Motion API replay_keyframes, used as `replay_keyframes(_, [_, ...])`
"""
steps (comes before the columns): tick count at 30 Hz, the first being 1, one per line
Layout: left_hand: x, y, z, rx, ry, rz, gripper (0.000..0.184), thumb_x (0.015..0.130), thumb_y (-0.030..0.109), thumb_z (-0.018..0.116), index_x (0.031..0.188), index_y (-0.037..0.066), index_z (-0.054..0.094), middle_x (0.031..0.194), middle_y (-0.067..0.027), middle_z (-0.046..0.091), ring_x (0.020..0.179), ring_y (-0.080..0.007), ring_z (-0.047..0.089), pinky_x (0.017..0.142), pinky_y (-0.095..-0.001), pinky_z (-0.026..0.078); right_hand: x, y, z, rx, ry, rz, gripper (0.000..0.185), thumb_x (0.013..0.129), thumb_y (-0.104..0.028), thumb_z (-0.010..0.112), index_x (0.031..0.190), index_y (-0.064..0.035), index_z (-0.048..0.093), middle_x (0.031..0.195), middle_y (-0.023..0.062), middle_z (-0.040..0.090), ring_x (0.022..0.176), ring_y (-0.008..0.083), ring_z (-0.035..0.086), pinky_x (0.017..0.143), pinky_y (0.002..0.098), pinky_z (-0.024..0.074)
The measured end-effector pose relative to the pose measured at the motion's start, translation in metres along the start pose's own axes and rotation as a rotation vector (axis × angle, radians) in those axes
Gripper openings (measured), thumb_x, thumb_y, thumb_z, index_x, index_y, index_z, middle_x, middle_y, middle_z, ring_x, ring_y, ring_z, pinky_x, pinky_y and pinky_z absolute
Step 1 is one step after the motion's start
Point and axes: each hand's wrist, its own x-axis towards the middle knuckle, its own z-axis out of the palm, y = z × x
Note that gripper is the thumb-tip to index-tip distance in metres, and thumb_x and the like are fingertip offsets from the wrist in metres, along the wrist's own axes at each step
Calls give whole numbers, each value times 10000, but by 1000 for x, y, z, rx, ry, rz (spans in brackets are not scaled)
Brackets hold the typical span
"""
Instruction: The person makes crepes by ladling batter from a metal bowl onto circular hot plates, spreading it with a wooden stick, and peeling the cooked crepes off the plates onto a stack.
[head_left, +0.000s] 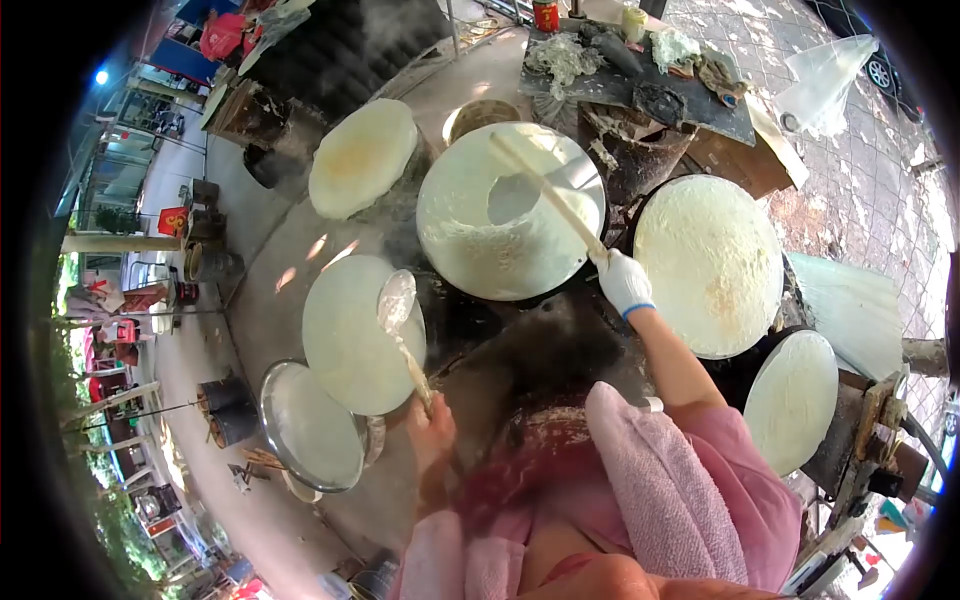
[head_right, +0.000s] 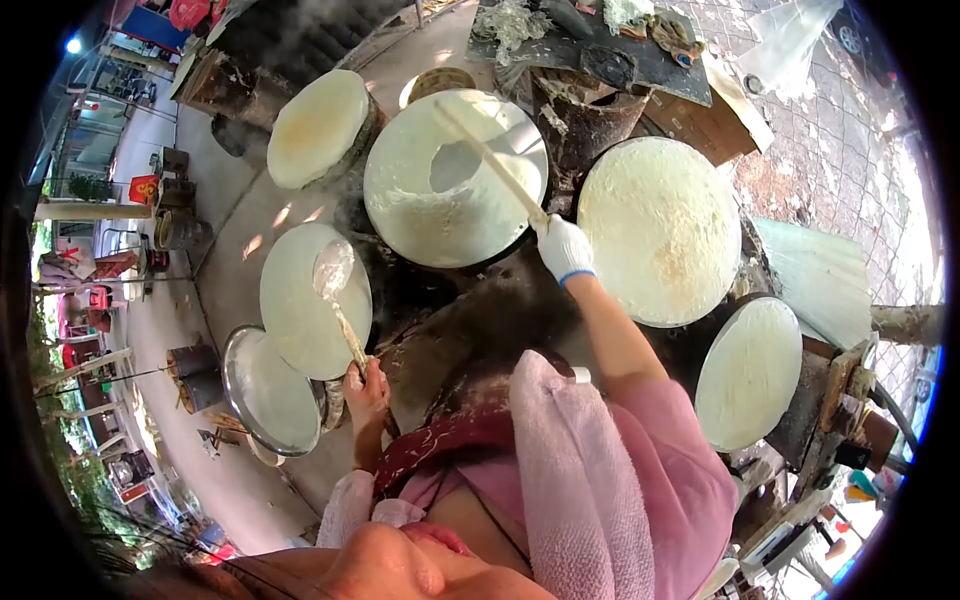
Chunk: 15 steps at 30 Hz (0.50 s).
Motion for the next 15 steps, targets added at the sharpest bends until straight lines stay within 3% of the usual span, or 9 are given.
replay_keyframes(4, [4, 4, 13, -52, -29, -84, 132, 984, 177, 584, 919, 82, 520, 647, 23, 468, 474, -44, 397, 409, -206, 324, -23, 2, 13, 117, -151, -12, 486, 974, -474, 478, 1008, -24, 658, 817, 259, 669, 793, 443, 653, 716, 531, 507])
replay_keyframes(5, [9, -5, 12, -5, -21, -44, 135, 990, 181, 573, 924, 78, 517, 645, 21, 464, 463, -48, 397, 400, -212, 323, -40, 5, 16, 201, -140, -76, 514, 972, -481, 483, 1169, -27, 622, 803, 253, 670, 768, 443, 655, 721, 527, 507])
replay_keyframes(6, [13, -15, 12, 43, -12, -3, 138, 997, 186, 562, 930, 75, 515, 642, 19, 460, 452, -53, 398, 391, -217, 322, -46, 10, 12, 20, -207, -59, 596, 972, -471, 487, 1373, -30, 471, 784, 253, 663, 729, 427, 660, 686, 529, 510])
replay_keyframes(8, [12, -15, 12, 161, -1, 48, 141, 1002, 189, 551, 936, 70, 512, 636, 18, 453, 437, -59, 392, 381, -224, 316, -27, 28, 31, -19, -70, -40, 664, 972, -446, 492, 1479, -53, 319, 762, 263, 651, 701, 413, 659, 640, 533, 506])
replay_keyframes(10, [9, -7, 14, 115, 13, -37, 139, 1005, 189, 544, 946, 69, 508, 629, 13, 448, 424, -66, 378, 369, -233, 305, 16, 13, 21, -100, 41, -27, 661, 967, -385, 494, 1491, -39, 287, 781, 250, 668, 675, 421, 654, 619, 526, 512])
replay_keyframes(13, [-7, 31, 21, -53, 49, -269, 124, 1000, 174, 550, 939, 79, 498, 629, 5, 450, 421, -71, 370, 365, -238, 300, 95, -16, 0, -189, 76, 40, 756, 940, -468, 512, 1506, -37, 258, 885, 221, 691, 801, 385, 685, 715, 492, 534])
replay_keyframes(15, [-10, 11, 7, 64, 49, -141, 123, 994, 170, 558, 933, 84, 494, 625, 8, 446, 420, -71, 368, 365, -240, 299, 138, -39, -23, -186, 131, 58, 674, 924, -453, 548, 1441, -62, 362, 890, 219, 687, 820, 380, 684, 720, 483, 533])
